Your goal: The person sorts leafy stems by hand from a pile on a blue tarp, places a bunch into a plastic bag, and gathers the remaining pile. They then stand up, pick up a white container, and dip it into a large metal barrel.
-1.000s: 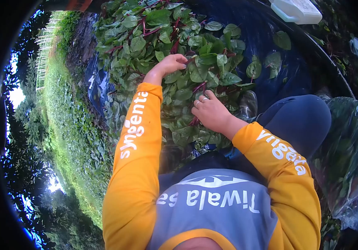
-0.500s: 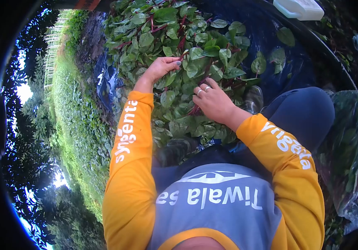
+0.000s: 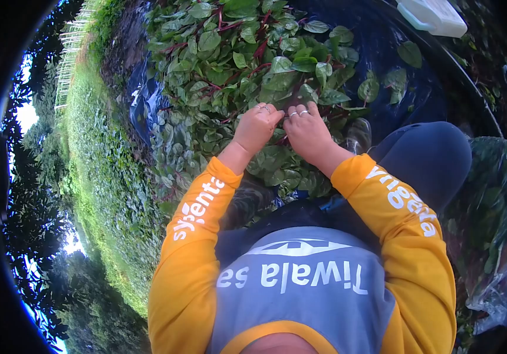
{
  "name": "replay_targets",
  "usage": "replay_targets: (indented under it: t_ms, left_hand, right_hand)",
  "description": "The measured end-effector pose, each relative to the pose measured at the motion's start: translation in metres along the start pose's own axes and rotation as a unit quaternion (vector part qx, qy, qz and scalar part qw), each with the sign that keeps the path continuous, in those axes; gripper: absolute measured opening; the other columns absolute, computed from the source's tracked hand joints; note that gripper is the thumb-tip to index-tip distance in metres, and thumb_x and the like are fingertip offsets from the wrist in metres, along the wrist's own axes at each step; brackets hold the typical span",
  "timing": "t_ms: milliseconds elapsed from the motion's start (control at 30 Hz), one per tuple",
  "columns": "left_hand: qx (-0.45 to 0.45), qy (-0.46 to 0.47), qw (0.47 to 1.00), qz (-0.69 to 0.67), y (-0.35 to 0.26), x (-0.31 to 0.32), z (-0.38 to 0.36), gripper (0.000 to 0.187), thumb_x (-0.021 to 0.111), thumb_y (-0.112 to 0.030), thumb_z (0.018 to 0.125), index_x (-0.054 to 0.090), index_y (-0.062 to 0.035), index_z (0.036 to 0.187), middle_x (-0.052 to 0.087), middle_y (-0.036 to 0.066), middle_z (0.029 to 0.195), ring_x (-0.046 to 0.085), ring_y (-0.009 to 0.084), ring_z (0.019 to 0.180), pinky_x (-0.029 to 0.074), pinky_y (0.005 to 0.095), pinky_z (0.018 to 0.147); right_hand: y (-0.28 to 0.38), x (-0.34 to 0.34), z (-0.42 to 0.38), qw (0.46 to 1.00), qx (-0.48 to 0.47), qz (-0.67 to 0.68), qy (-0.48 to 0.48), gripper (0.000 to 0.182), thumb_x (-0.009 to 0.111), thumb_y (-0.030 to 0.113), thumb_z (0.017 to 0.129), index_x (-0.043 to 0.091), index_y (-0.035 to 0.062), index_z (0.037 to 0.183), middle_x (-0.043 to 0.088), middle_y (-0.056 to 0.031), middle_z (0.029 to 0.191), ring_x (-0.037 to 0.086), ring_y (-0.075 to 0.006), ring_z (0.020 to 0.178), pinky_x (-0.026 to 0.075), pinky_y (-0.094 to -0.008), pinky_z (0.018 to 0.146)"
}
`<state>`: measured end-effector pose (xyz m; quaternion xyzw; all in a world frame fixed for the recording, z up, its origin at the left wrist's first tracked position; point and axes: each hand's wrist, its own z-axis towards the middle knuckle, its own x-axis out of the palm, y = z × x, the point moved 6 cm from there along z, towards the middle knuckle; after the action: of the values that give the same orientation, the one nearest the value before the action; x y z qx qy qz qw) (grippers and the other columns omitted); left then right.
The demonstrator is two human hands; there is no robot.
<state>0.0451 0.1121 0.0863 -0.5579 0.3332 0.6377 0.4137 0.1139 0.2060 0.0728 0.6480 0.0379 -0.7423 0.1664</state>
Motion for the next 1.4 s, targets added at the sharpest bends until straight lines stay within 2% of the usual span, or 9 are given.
replay_targets:
  t_ms: [300,467,700,900,1000,1100,1167,1233,1400]
  left_hand:
    - [-0.370,-0.131,0.906,-0.160,0.008,0.016,-0.066,0.015,0.069,-0.016,0.087,0.064,-0.0040,0.080,0.064,0.014,0.075,0.065,0.0332,0.073,0.051,0.0426,0.068]
    - [-0.647,-0.038,0.755,0.101,0.080,0.014,-0.208,0.066,0.070,-0.015,0.086,0.042,-0.0105,0.146,0.048,0.024,0.137,0.042,0.0404,0.131,0.035,0.0534,0.106]
    - [-0.366,-0.114,0.921,-0.074,0.022,0.012,-0.146,0.032,0.078,-0.031,0.081,0.067,-0.0076,0.100,0.064,0.010,0.105,0.059,0.0319,0.104,0.046,0.0424,0.091]
    - [-0.397,-0.082,0.906,-0.123,0.015,0.049,-0.140,0.017,0.064,-0.020,0.090,0.061,-0.0047,0.081,0.063,0.014,0.085,0.063,0.0373,0.084,0.050,0.0461,0.075]
    - [-0.425,-0.073,0.880,-0.199,0.022,0.066,-0.164,0.017,0.062,-0.018,0.090,0.062,-0.0013,0.084,0.063,0.017,0.084,0.063,0.0377,0.084,0.049,0.0446,0.075]
    - [-0.629,-0.255,0.628,-0.381,0.059,0.077,-0.235,0.023,0.057,-0.018,0.096,0.067,0.0011,0.088,0.063,0.009,0.082,0.059,0.0185,0.079,0.044,0.0307,0.075]
    - [-0.653,-0.415,0.611,-0.167,0.092,0.063,-0.295,0.025,0.065,-0.021,0.093,0.067,0.0022,0.103,0.066,0.014,0.098,0.061,0.0264,0.092,0.048,0.0390,0.082]
    - [-0.650,-0.264,0.689,0.182,0.083,-0.001,-0.272,0.026,0.068,-0.020,0.092,0.068,-0.0001,0.109,0.066,0.018,0.109,0.060,0.0312,0.099,0.048,0.0415,0.086]
    - [-0.494,0.116,0.820,-0.265,0.059,0.020,-0.189,0.065,0.034,-0.059,0.102,0.079,-0.0137,0.085,0.070,0.014,0.098,0.062,0.0359,0.103,0.046,0.0412,0.095]
  right_hand:
    - [0.014,0.012,-0.008,0.997,0.037,0.029,0.066,0.021,0.054,0.014,0.084,0.065,0.0057,0.099,0.061,-0.0098,0.108,0.054,-0.0248,0.107,0.037,-0.0419,0.093]
    - [0.015,0.007,-0.008,0.999,0.016,0.036,0.026,0.023,0.052,0.012,0.085,0.062,0.0032,0.103,0.060,-0.0123,0.115,0.053,-0.0268,0.110,0.036,-0.0433,0.096]
    - [0.033,0.008,-0.010,0.998,-0.022,0.044,0.027,0.022,0.052,0.012,0.085,0.062,0.0034,0.103,0.058,-0.0124,0.116,0.052,-0.0264,0.111,0.034,-0.0436,0.100]
    - [0.045,0.010,-0.012,0.996,-0.046,0.047,0.052,0.022,0.051,0.013,0.085,0.062,0.0046,0.102,0.056,-0.0107,0.116,0.051,-0.0248,0.113,0.033,-0.0424,0.100]
    - [0.047,0.012,-0.014,0.996,-0.057,0.056,0.050,0.022,0.051,0.013,0.085,0.062,0.0053,0.101,0.056,-0.0100,0.115,0.051,-0.0246,0.113,0.033,-0.0425,0.101]
    - [0.048,0.012,-0.015,0.996,-0.065,0.054,0.037,0.021,0.051,0.013,0.085,0.062,0.0057,0.101,0.055,-0.0095,0.113,0.051,-0.0244,0.112,0.033,-0.0421,0.101]
    - [0.048,0.007,-0.014,0.995,-0.072,0.063,0.034,0.021,0.051,0.013,0.085,0.062,0.0057,0.101,0.055,-0.0093,0.112,0.051,-0.0243,0.112,0.033,-0.0421,0.102]
    - [0.047,0.004,-0.011,0.993,-0.082,0.073,0.030,0.020,0.051,0.013,0.085,0.062,0.0056,0.101,0.055,-0.0091,0.112,0.051,-0.0241,0.112,0.033,-0.0420,0.103]
    - [0.053,0.003,-0.010,0.991,-0.101,0.079,0.026,0.019,0.052,0.013,0.084,0.061,0.0052,0.099,0.055,-0.0095,0.112,0.051,-0.0248,0.112,0.032,-0.0429,0.105]
